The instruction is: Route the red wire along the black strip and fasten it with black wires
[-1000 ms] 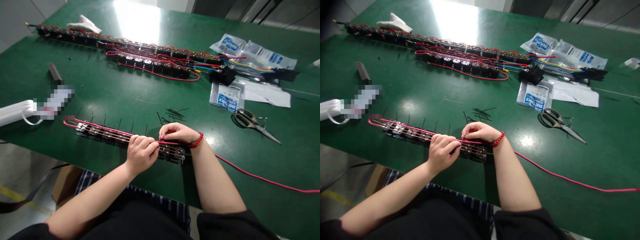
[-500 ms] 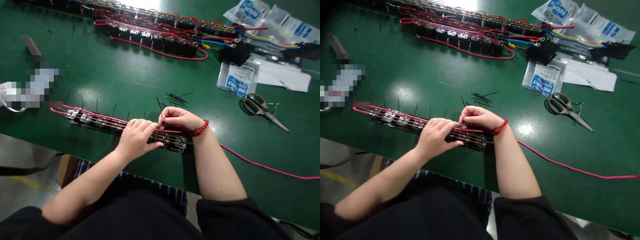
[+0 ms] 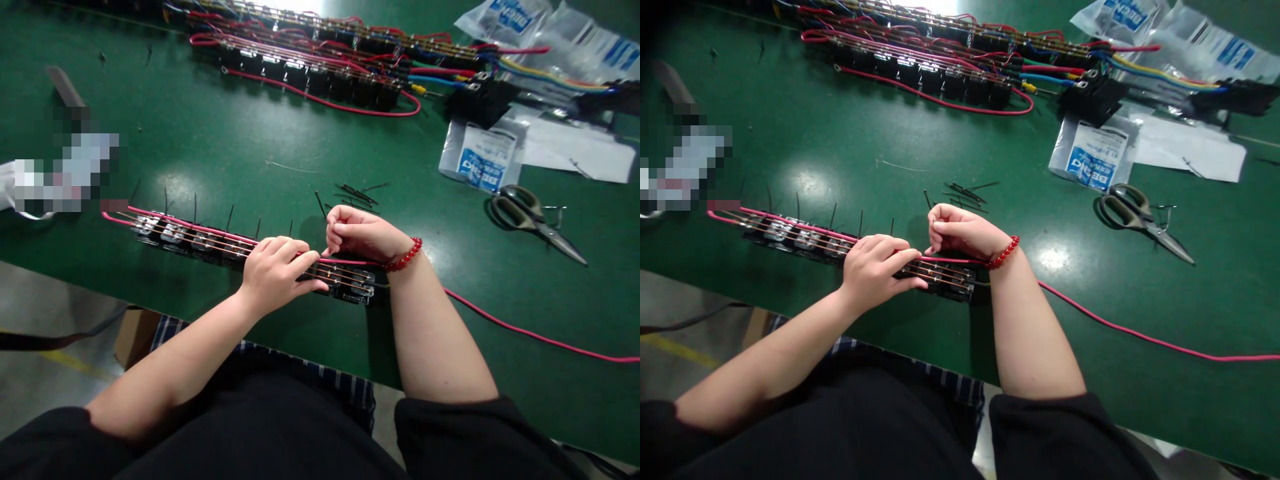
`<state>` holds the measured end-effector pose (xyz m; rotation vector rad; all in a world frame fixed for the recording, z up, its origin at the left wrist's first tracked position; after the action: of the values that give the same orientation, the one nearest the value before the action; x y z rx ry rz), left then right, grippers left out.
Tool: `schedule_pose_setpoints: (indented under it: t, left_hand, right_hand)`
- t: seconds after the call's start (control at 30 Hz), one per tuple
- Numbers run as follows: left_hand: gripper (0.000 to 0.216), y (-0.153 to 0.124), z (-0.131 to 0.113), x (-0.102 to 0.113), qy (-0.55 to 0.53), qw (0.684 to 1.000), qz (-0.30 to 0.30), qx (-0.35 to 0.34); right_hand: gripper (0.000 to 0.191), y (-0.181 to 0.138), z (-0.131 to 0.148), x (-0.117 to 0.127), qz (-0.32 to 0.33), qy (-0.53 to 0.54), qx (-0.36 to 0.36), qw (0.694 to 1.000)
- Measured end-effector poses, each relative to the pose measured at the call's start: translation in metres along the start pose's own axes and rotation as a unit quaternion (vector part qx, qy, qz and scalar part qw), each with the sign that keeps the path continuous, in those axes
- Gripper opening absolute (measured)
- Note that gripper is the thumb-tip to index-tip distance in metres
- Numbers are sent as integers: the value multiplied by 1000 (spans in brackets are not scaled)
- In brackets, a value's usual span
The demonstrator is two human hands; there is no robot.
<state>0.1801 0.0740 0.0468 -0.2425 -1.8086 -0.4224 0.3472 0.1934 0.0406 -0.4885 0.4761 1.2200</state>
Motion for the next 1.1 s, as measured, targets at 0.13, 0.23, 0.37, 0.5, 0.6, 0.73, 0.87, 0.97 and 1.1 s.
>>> schedule_pose_setpoints:
  t: [0.13, 0.23, 0.37, 0.5, 0.6, 0.73, 0.87, 0.97, 1.1]
  left_hand:
    - [46, -1, 0, -2, 5, 1000, -9, -3]
    - [45, -2, -2, -2, 13, 999, -27, -13]
    - [44, -2, -4, -3, 38, 999, -34, -18]
    - [44, -2, -4, -2, 39, 998, -46, -25]
    - [44, -1, -3, -2, 39, 997, -61, -30]
    - [44, -1, -4, -1, 43, 995, -81, -39]
    - [43, -1, -3, 0, 43, 994, -88, -41]
    - [43, -1, -3, -2, 40, 995, -82, -38]
    - [45, -1, -3, -2, 49, 994, -78, -50]
  right_hand:
    - [20, 0, 1, 0, 6, 9, -3, 1000]
    - [18, -2, 2, -1, 13, 0, -14, 1000]
    - [17, -5, 4, 0, 30, -17, -44, 998]
    - [16, -9, 11, 1, 12, -80, -96, 992]
    - [16, -16, 20, 0, -7, -146, -132, 980]
    - [17, -27, 27, -3, -20, -190, -153, 970]
    - [18, -37, 28, 0, -26, -171, -150, 973]
    - [21, -41, 29, 5, -52, -172, -134, 975]
    - [23, -43, 28, 11, -53, -170, -137, 974]
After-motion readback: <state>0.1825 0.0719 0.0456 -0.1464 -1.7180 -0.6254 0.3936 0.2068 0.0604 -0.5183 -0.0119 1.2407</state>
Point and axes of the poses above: each hand's wrist, its own y-axis towards the middle knuckle, its own x-axis out of the back of the hand, z = x × y, the point moved 2 cm from there along y, towards the middle knuckle, and after that the axes turned 12 degrees about z, right-handed, at the moved point
